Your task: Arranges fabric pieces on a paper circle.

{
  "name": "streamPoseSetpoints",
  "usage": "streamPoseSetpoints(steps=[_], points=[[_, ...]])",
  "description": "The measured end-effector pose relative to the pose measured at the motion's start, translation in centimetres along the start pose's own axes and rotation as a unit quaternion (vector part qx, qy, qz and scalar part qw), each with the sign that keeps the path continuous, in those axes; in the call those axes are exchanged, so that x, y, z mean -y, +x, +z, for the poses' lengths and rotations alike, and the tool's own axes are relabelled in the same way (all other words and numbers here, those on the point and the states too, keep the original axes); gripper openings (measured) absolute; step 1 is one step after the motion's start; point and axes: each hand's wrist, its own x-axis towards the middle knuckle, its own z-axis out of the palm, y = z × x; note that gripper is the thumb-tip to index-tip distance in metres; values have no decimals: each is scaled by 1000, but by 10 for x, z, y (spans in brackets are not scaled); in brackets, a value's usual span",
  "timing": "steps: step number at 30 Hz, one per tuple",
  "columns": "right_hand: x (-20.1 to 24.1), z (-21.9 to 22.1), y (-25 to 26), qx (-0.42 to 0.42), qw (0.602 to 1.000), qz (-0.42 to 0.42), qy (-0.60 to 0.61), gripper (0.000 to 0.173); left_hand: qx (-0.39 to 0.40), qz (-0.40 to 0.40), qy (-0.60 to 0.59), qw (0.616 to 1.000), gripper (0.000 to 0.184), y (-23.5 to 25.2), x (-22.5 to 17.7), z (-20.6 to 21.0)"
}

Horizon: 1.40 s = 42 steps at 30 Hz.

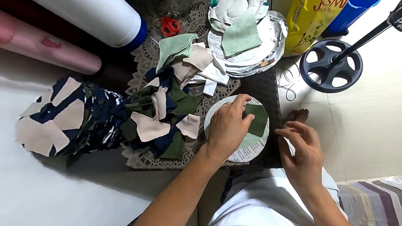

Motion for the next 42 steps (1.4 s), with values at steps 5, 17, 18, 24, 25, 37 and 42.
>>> streamPoseSetpoints(steps=[5,17,18,24,25,37,42], points=[[5,5,6,-2,1000,-6,-11,21,-11,6,8,1000,38,-1,-1,0],[1,1,3,-10,1000,6,19,21,-47,185,-132,973,29,-10,1,2],[1,1,2,-12,1000,7,22,21,-43,195,-151,968,25,-11,1,2],[-2,-2,-1,-29,999,14,37,20,30,140,-359,922,20,-21,-6,-8],[-2,-3,-2,-29,999,16,37,20,43,120,-368,921,20,-21,-5,-8],[1,2,-4,-21,999,5,29,20,36,127,-129,983,19,-16,5,4],[2,6,-8,-31,999,-41,15,24,82,189,-166,964,20,-8,10,-6]])
